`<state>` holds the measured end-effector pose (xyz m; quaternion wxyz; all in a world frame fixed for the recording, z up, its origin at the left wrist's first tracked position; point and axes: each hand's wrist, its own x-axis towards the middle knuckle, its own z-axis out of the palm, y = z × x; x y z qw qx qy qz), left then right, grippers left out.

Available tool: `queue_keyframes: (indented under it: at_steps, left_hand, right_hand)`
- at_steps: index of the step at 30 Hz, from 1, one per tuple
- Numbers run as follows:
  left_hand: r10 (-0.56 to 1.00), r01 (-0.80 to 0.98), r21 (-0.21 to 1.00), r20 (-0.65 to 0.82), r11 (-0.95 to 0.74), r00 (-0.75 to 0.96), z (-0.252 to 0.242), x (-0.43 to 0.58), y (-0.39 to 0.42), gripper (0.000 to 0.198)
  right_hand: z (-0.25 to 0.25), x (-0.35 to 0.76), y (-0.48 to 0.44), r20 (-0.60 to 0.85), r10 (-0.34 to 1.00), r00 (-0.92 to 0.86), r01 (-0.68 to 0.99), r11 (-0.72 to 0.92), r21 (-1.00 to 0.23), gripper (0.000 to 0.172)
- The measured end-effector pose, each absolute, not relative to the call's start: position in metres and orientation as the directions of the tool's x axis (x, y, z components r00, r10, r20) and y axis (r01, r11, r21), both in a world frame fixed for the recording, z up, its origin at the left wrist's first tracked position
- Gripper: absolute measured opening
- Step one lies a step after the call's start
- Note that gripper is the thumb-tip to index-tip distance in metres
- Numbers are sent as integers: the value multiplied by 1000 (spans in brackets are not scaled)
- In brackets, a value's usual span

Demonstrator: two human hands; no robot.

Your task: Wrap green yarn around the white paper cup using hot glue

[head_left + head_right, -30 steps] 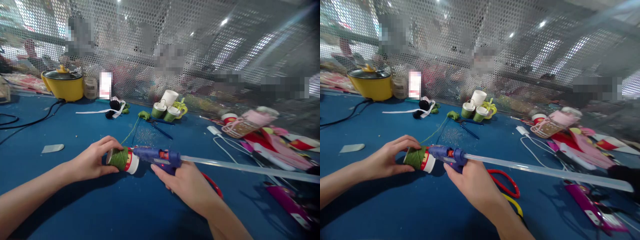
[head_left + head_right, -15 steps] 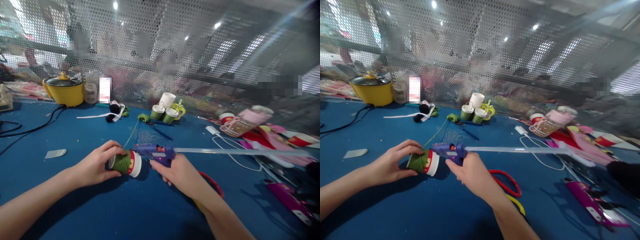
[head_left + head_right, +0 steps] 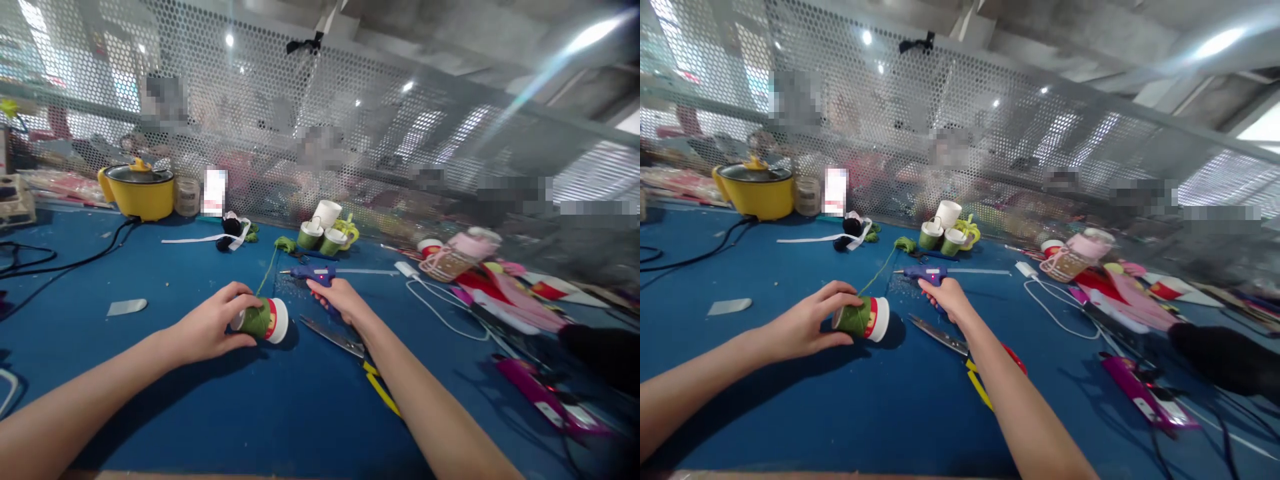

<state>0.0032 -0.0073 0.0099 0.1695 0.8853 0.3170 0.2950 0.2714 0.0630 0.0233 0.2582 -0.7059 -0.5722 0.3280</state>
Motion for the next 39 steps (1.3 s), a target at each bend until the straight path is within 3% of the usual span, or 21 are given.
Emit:
queue_keyframes:
  at_steps: [6,9,12,14,16,19,22,25,28,33,39]
  left_hand:
    - [645,444,482,425,-755,635,10,4,-9,38]
    - [637,441,473,430,-763,640,10,5,-9,37]
    - [623,433,461,438,-774,648,9,6,-10,37]
    - [613,424,456,446,-783,652,8,5,-10,37]
    - [600,406,455,461,-793,654,8,4,-10,36]
    - [611,388,489,472,-781,636,10,3,-11,36]
    - [698,376,615,444,-693,562,12,4,-10,44]
    - [798,335,774,338,-537,499,13,5,-9,39]
    - [848,314,859,223,-405,481,11,6,-10,36]
    - [862,268,913,147,-307,485,11,6,-12,39]
    - [800,260,850,266,-457,537,13,6,-14,37]
  right_hand:
    - [33,269,65,-100,982,161,806,-189,-561,33]
    - [50,254,55,-51,997,65,846,-83,-527,33]
    - [62,225,40,-109,984,-142,814,54,-578,47]
    - [62,204,33,-189,914,-359,706,133,-696,54]
    - [57,190,30,-139,874,-466,564,173,-807,48]
    - [52,183,32,-4,916,-402,430,185,-884,34]
    - [51,190,34,113,935,-336,363,239,-901,26]
    - [52,197,36,197,943,-268,293,275,-916,25]
    - [51,200,37,228,951,-210,264,279,-923,24]
    - [46,200,40,233,952,-198,286,284,-915,25]
    - [40,199,40,244,938,-246,302,313,-900,28]
